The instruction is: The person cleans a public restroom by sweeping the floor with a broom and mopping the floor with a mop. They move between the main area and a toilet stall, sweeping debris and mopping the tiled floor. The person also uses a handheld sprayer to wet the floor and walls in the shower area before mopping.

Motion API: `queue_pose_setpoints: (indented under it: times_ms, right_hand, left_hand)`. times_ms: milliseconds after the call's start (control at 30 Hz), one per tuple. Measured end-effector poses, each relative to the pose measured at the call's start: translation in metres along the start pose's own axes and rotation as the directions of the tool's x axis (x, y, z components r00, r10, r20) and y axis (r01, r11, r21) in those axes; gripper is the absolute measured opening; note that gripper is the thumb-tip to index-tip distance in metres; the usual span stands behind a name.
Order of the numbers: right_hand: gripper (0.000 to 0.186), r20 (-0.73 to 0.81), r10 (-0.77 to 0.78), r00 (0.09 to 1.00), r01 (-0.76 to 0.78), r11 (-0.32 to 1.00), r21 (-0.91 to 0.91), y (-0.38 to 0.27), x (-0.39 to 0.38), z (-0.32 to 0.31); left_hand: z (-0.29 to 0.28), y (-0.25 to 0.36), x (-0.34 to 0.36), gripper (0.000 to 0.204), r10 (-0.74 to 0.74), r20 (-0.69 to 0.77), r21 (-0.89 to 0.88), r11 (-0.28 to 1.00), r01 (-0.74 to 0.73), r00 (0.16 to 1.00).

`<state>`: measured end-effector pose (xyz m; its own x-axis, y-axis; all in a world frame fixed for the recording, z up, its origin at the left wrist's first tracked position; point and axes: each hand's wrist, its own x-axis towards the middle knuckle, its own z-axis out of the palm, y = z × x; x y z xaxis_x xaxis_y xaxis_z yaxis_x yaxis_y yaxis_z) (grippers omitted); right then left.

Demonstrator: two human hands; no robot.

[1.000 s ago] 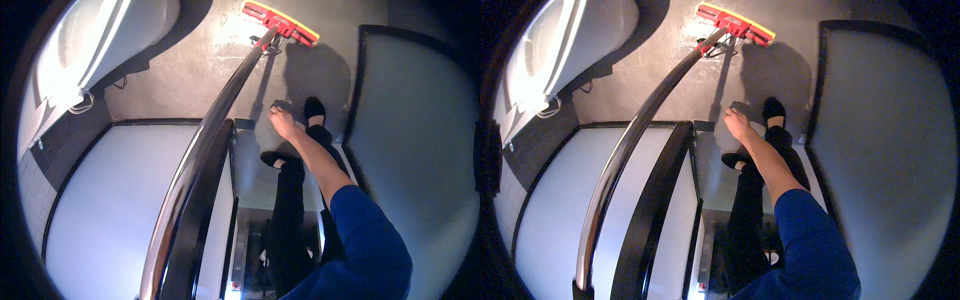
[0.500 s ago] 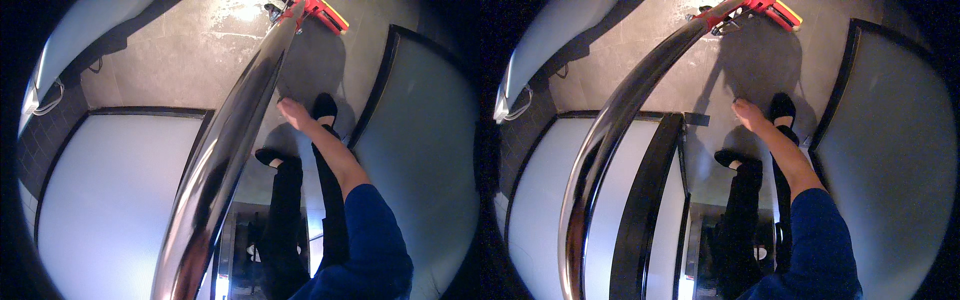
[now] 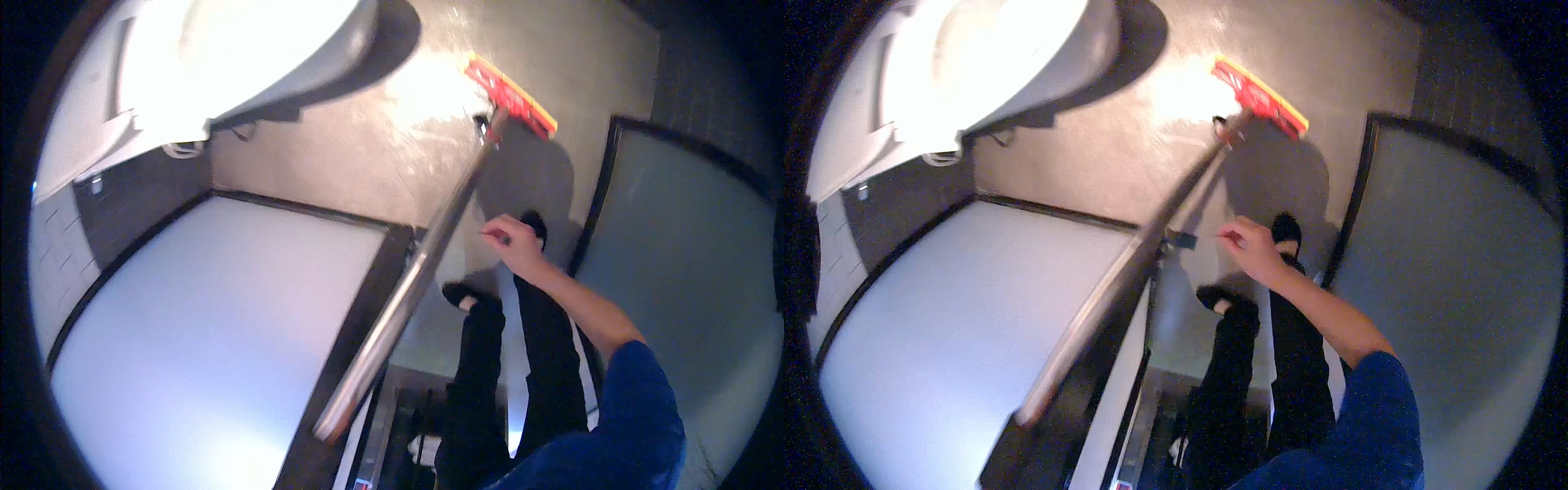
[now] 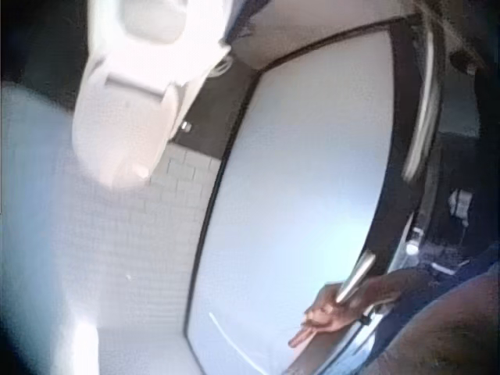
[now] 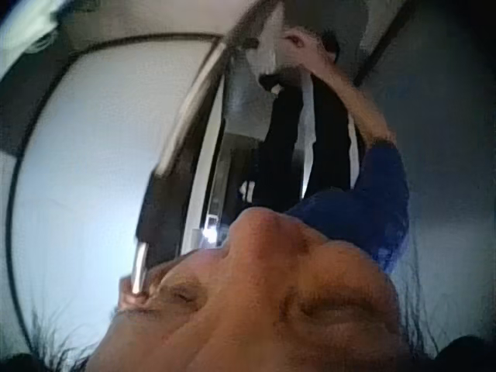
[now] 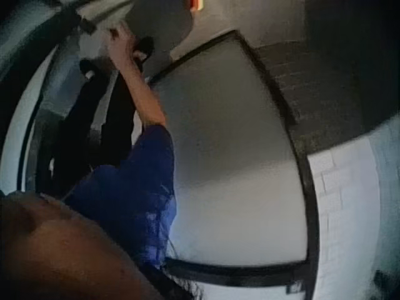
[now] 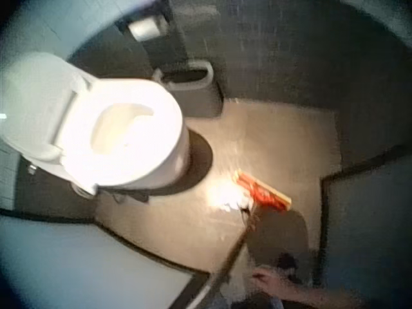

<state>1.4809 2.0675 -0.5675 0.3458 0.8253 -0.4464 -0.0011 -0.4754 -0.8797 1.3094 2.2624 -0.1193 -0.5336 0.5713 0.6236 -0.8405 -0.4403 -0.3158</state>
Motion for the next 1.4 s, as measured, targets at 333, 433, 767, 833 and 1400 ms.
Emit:
queue_pose_setpoints:
  times_ms: [333,433,767,833,1400]
  right_hand:
    - [0.019,0.122,-0.483,0.867,0.362,0.779,0.512,-0.484,0.072,-0.062]
    - [0.019,0.086,-0.643,0.761,0.506,0.672,0.541,-0.535,0.147,-0.05]
    - [0.039,-0.107,-0.407,0.907,0.381,0.903,-0.198,-0.324,0.39,0.015]
    - [0.031,-0.035,-0.489,0.871,0.471,0.855,-0.218,-0.324,0.348,0.001]
    - [0.021,0.113,-0.139,0.984,0.163,0.956,-0.244,-0.356,0.298,-0.031]
  left_hand:
    - [0.063,0.004,0.04,0.037,-0.512,-0.654,0.657,-0.019,0.753,0.557]
    - [0.068,-0.017,0.035,0.039,-0.49,-0.641,0.677,0.0,0.736,0.591]
    - [0.037,-0.09,0.064,0.039,-0.426,-0.651,0.698,-0.012,0.716,0.628]
    - [0.039,-0.09,0.066,0.041,-0.367,-0.659,0.708,-0.005,0.707,0.657]
    - [0.059,-0.063,0.055,0.04,-0.446,-0.652,0.708,-0.07,0.703,0.613]
